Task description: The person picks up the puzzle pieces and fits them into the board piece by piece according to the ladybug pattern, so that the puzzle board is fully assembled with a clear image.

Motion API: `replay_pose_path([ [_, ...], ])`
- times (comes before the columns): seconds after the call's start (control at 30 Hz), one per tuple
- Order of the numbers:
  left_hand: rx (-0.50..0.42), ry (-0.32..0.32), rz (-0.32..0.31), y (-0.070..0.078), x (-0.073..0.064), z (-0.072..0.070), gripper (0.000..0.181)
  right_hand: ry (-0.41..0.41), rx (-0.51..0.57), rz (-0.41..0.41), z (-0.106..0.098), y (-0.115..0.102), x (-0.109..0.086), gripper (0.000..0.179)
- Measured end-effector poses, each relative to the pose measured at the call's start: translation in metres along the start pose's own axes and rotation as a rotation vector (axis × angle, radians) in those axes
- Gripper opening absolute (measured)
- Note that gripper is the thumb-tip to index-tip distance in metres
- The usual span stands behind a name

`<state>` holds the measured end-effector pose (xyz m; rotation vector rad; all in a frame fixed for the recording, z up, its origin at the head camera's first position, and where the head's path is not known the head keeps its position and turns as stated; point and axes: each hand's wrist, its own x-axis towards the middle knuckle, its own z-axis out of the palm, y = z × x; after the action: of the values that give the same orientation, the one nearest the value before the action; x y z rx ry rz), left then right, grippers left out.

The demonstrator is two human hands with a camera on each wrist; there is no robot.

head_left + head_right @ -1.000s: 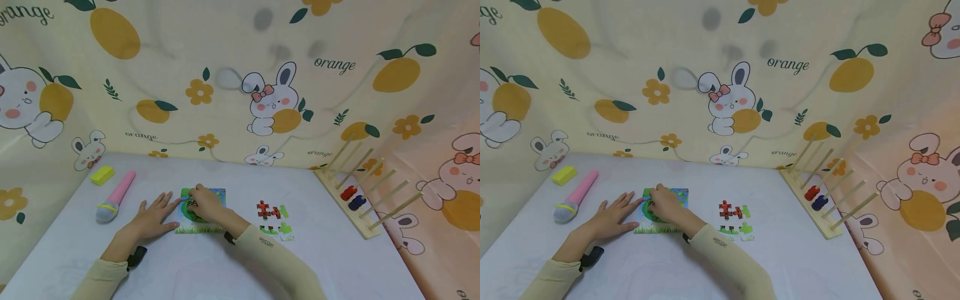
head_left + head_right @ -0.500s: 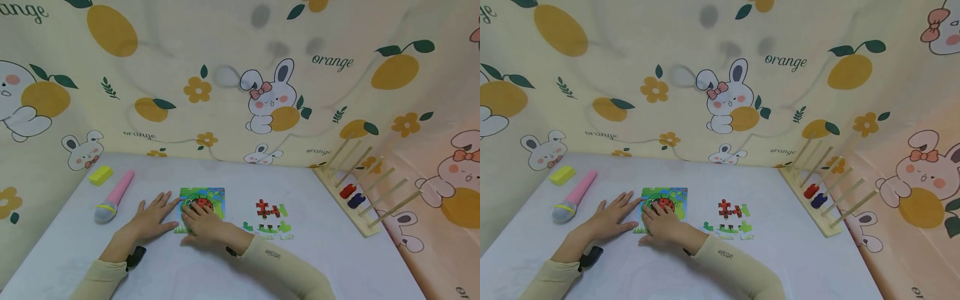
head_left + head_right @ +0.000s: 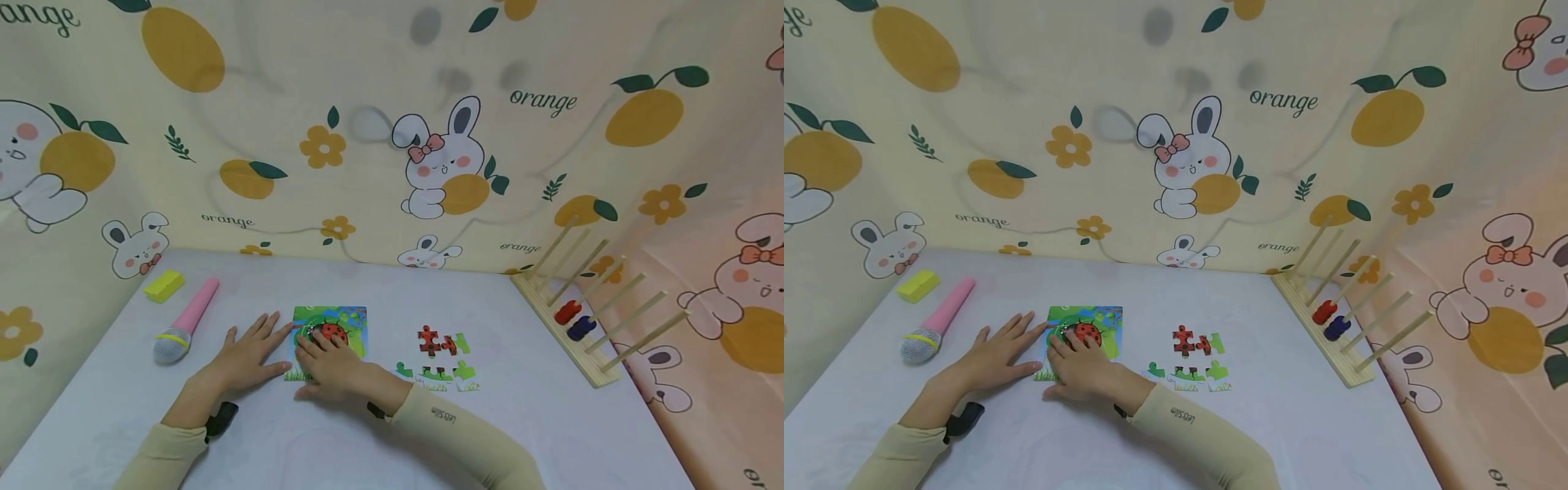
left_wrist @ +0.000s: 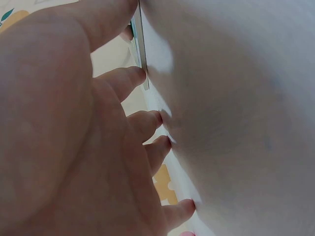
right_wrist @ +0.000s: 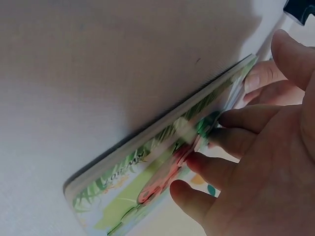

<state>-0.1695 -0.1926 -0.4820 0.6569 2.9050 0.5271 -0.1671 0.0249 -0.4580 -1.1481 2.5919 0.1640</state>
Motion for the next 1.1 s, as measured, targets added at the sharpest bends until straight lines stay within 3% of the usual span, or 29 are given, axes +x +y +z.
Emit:
replay_pose_path([
  [0.2,0.007,-0.004,-0.004,-0.001,0.001,0.001,0.076,0.011,-0.021,-0.006,-0.001,0.001,0.002,0.078],
  [0.37,0.013,-0.009,-0.012,-0.002,0.002,0.002,0.076,0.004,0.027,-0.004,-0.002,0.003,0.001,0.079],
  [0.73,0.015,-0.013,-0.022,0.003,0.001,-0.001,0.076,-0.042,0.031,0.058,-0.004,0.006,-0.007,0.082],
  [0.93,-0.01,-0.023,0.068,0.014,0.002,0.001,0.065,-0.041,0.027,0.041,-0.003,0.007,-0.007,0.082],
  [1.1,-0.025,-0.044,0.098,0.02,0.002,0.004,0.057,-0.033,0.144,-0.001,0.0,0.014,-0.008,0.082],
])
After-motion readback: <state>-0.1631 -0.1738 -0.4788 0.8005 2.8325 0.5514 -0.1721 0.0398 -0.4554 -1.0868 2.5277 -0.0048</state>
